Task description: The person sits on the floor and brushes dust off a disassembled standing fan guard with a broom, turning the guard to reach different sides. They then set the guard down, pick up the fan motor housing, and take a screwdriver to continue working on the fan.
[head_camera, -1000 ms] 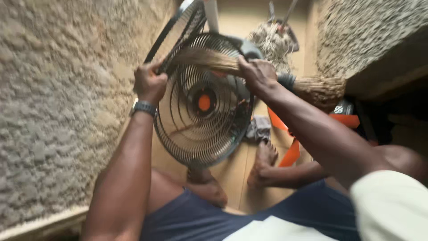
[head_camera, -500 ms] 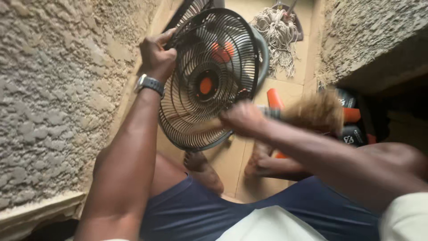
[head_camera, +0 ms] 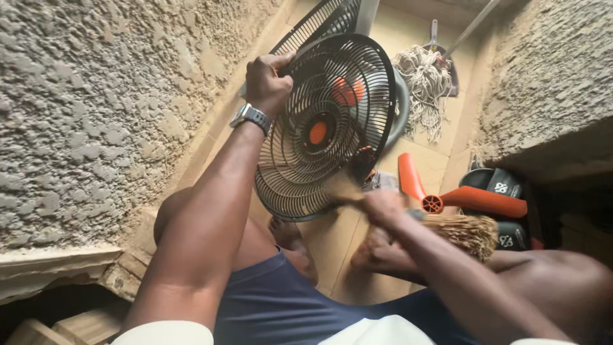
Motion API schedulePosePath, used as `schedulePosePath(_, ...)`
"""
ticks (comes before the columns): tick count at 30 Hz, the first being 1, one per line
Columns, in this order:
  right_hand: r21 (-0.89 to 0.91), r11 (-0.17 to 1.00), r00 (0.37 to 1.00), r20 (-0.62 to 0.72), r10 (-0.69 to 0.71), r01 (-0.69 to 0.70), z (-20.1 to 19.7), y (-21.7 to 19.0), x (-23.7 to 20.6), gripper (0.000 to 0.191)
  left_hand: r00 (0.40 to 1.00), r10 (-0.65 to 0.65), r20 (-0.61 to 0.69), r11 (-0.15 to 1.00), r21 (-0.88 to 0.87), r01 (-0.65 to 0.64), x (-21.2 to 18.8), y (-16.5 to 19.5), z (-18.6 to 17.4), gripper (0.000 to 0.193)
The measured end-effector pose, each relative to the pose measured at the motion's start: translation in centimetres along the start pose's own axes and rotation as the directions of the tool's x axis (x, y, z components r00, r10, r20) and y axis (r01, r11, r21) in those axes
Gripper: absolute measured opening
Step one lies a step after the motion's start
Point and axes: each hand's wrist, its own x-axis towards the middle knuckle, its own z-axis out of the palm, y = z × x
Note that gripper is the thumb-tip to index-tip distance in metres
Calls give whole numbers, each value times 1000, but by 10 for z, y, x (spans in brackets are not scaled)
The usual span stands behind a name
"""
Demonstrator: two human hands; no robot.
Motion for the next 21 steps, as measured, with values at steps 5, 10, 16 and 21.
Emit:
schedulePosePath(5, -56, 989, 967, -213, -143, 134, -90, 15, 18, 15, 996, 85, -18, 996, 20, -84, 4, -5, 11, 45)
schedulePosePath(10, 216, 971, 915, -365, 174, -99, -140, 102, 28, 24, 994, 107, -11, 992, -71, -108, 2, -13, 8, 46)
schedulePosePath(16, 64, 994, 996, 4, -94, 93, -21, -3, -9, 25, 998, 15, -68, 1000, -14, -16, 3, -4, 10, 41)
schedulePosePath(21, 88, 996, 999, -42, -6, 9, -60, 50, 24, 22, 999, -33, 1, 999, 18, 33, 7, -2, 10, 43)
